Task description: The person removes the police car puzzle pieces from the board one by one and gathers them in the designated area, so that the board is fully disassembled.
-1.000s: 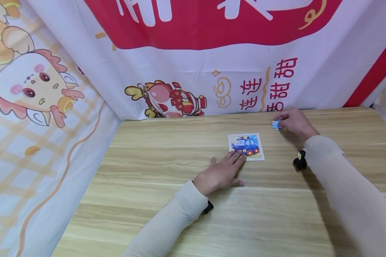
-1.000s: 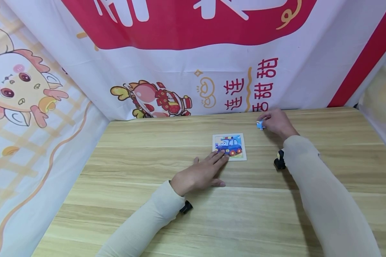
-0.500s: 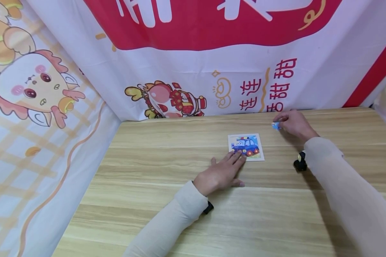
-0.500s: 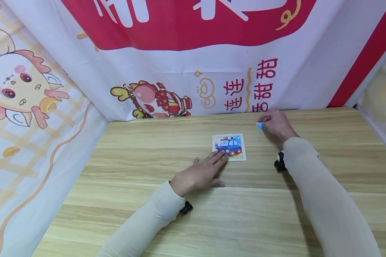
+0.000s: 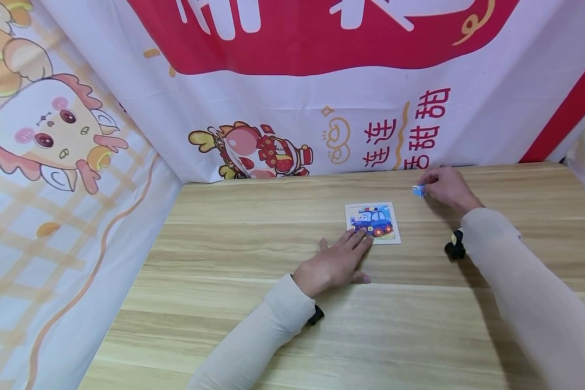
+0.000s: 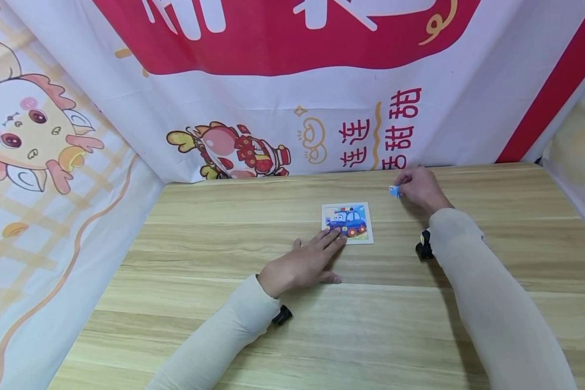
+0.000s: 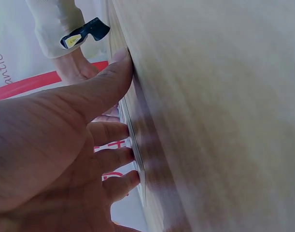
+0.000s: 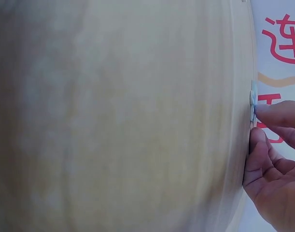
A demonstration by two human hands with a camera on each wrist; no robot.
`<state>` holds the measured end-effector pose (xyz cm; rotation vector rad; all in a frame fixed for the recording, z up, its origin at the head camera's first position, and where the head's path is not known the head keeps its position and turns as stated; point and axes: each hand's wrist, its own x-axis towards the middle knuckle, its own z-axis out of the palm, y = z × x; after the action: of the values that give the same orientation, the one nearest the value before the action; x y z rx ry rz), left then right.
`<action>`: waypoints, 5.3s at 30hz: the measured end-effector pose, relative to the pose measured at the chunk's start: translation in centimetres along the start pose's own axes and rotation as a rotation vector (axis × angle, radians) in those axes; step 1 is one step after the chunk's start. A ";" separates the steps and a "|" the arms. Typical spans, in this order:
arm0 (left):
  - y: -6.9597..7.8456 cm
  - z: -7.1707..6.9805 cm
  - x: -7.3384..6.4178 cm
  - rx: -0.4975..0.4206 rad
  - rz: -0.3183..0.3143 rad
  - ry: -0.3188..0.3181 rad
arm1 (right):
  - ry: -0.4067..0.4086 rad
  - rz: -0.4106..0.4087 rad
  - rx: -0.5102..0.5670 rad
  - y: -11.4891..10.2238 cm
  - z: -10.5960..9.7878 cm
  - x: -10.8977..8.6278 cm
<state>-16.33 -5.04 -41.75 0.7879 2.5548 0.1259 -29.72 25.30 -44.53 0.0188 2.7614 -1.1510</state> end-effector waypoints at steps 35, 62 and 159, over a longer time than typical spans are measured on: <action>0.2 -0.1 -0.1 0.028 0.023 0.046 | -0.160 -0.252 -0.025 -5.7 2.2 -1.6; 0.4 -0.7 0.7 0.069 0.083 0.024 | -0.310 -0.328 -0.043 -7.9 6.4 -0.9; 0.6 -0.6 0.5 0.093 0.075 0.027 | -0.300 -0.324 -0.099 -8.0 6.8 -1.4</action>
<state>-16.67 -4.27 -41.32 0.9238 2.5725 0.0415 -28.01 14.85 -43.41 -0.5819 2.6047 -0.9819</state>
